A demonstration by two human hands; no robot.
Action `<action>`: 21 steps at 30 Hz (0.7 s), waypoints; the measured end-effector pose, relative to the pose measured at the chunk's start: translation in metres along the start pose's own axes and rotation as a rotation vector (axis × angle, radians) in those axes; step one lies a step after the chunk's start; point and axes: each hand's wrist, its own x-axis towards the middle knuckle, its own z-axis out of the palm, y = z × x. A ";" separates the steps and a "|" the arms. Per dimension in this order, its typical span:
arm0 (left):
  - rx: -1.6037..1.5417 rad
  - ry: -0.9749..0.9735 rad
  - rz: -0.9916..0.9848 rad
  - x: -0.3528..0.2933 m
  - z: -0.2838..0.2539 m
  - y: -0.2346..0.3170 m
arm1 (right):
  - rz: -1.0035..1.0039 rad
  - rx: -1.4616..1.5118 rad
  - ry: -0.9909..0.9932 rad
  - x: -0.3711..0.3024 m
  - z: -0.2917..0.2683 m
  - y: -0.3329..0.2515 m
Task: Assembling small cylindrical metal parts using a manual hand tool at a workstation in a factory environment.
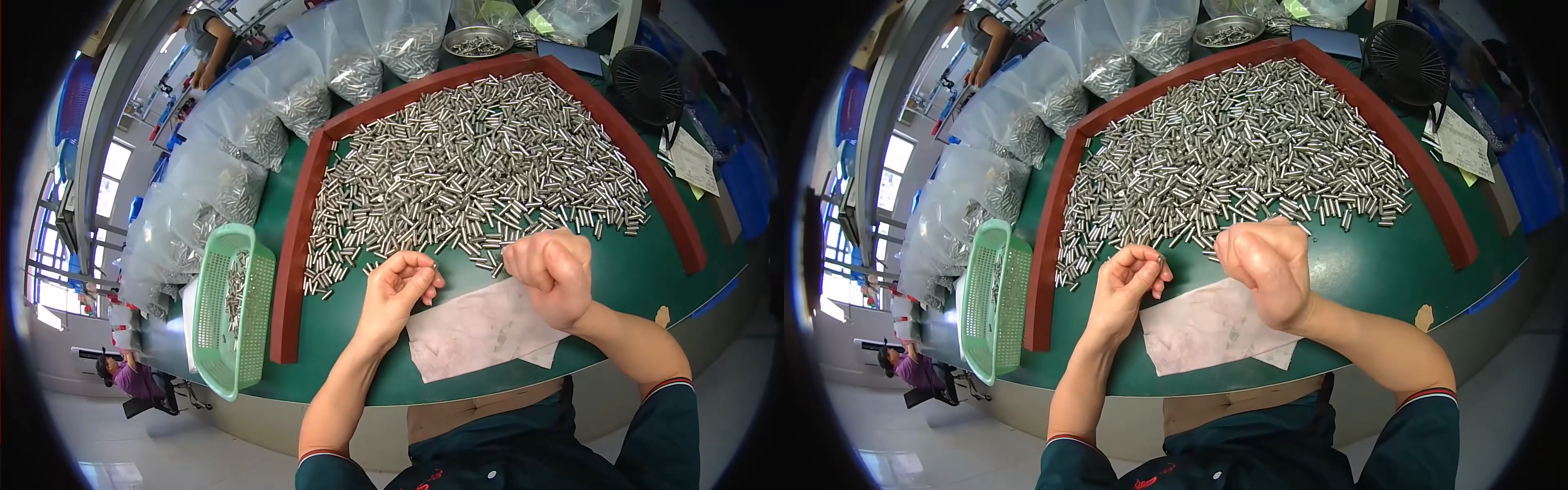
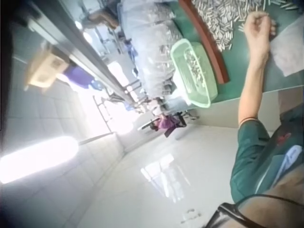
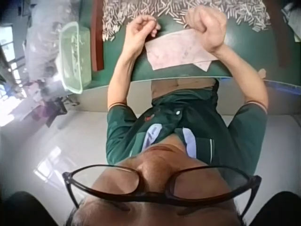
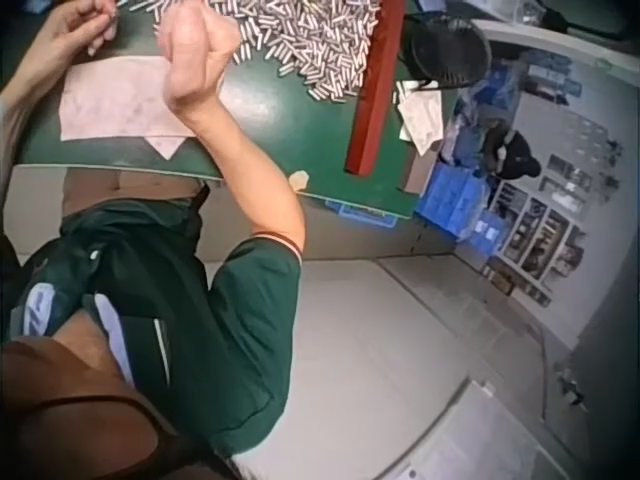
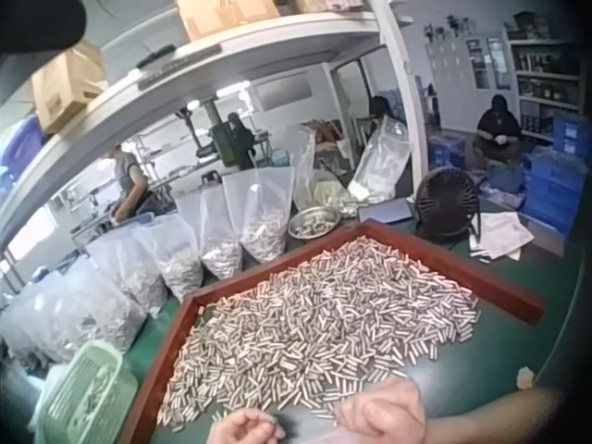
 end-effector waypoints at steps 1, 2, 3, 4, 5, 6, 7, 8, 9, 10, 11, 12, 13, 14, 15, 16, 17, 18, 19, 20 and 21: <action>0.001 -0.005 0.000 0.001 0.000 -0.001 | 0.087 0.077 0.053 0.001 0.001 -0.001; -0.008 -0.010 -0.012 0.002 -0.001 -0.001 | 0.173 0.154 0.106 0.002 0.001 -0.002; -0.016 -0.011 -0.028 0.001 -0.001 -0.002 | 0.191 0.154 0.110 0.002 0.000 -0.001; -0.014 -0.012 -0.032 0.001 0.000 -0.001 | 0.192 0.155 0.114 0.003 0.000 0.001; -0.001 -0.007 -0.035 0.001 0.001 0.000 | 0.220 0.189 0.125 0.004 0.000 0.002; 0.010 -0.004 -0.037 0.001 0.002 0.000 | 0.248 0.221 0.135 0.005 0.000 0.003; 0.010 -0.007 -0.041 0.001 0.003 0.000 | 0.269 0.237 0.151 0.006 0.001 0.002; 0.012 -0.005 -0.023 0.001 0.003 -0.001 | 0.270 0.237 0.155 0.006 0.001 0.001; 0.013 -0.003 -0.006 0.002 0.004 -0.001 | 0.281 0.260 0.141 0.006 0.000 0.001; 0.013 -0.006 -0.010 0.002 0.004 -0.002 | 0.293 0.283 0.126 0.006 0.000 0.001; 0.026 -0.004 0.000 0.002 0.005 -0.002 | 0.294 0.282 0.131 0.006 0.000 0.001; 0.040 -0.001 0.009 0.001 0.005 -0.002 | 0.286 0.284 0.113 0.005 0.000 0.002; 0.041 -0.002 0.005 0.001 0.005 -0.002 | 0.279 0.285 0.095 0.005 0.001 0.002; 0.050 -0.006 0.013 0.000 0.005 -0.002 | 0.280 0.286 0.099 0.004 0.001 0.002; 0.060 -0.009 0.022 0.000 0.005 -0.003 | 0.287 0.300 0.093 0.004 0.001 0.003; 0.061 -0.009 0.019 -0.001 0.005 -0.003 | 0.294 0.314 0.088 0.003 0.001 0.003; 0.080 -0.004 0.026 -0.001 0.006 -0.003 | 0.295 0.315 0.091 0.003 0.001 0.004; 0.099 -0.003 0.034 -0.001 0.007 -0.003 | 0.304 0.333 0.093 0.003 0.001 0.002; 0.098 -0.008 0.030 -0.002 0.008 -0.003 | 0.313 0.350 0.096 0.003 0.001 0.001; 0.324 0.008 0.191 -0.003 0.010 -0.003 | 0.314 0.347 0.102 0.004 0.002 0.001; 0.545 0.021 0.350 -0.004 0.013 -0.002 | 0.328 0.371 0.105 0.004 0.002 0.000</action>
